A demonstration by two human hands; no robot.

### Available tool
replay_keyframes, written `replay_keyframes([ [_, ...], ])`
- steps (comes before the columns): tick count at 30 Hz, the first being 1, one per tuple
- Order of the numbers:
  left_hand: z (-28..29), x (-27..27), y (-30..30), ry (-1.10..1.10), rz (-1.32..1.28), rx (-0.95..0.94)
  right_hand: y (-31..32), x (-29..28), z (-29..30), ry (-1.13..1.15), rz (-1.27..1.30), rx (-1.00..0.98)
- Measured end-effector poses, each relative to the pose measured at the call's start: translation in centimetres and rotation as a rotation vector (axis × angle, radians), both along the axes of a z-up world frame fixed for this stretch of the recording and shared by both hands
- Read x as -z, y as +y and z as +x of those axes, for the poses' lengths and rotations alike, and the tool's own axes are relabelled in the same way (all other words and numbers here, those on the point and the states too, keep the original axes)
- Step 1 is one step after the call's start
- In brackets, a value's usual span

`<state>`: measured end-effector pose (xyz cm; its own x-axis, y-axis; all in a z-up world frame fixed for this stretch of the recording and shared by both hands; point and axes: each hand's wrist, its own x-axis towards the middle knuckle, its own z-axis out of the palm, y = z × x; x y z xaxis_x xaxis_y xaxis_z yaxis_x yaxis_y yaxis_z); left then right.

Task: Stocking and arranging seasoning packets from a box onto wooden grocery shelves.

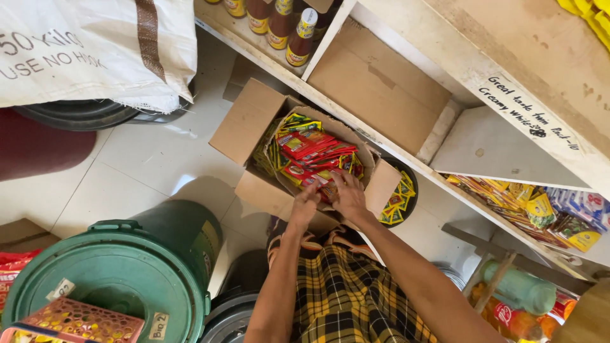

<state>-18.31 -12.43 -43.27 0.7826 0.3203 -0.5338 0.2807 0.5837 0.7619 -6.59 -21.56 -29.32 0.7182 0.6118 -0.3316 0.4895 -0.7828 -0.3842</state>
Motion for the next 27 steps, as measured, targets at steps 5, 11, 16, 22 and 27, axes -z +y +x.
replay_keyframes([
  [5, 0.2, -4.2, 0.9, -0.024, 0.012, 0.04, -2.1, 5.6, 2.0, 0.038, 0.193, 0.043],
  [11, 0.1, -4.0, 3.6, -0.186, -0.05, -0.214, -3.1, 4.3, 5.3, 0.533, 0.328, 0.337],
  [16, 0.7, -8.6, 5.9, 0.016, 0.088, -0.334, -2.6, -2.4, 6.2, 1.052, 0.584, 0.558],
  [22, 1.6, -11.5, 6.1, 0.041, -0.173, -0.09, -2.3, -4.6, 5.8, 1.212, 0.636, 0.661],
  [27, 3.3, -22.1, 5.8, -0.056, 0.663, 0.114, -2.6, -0.2, 3.0, 1.284, 0.603, 0.978],
])
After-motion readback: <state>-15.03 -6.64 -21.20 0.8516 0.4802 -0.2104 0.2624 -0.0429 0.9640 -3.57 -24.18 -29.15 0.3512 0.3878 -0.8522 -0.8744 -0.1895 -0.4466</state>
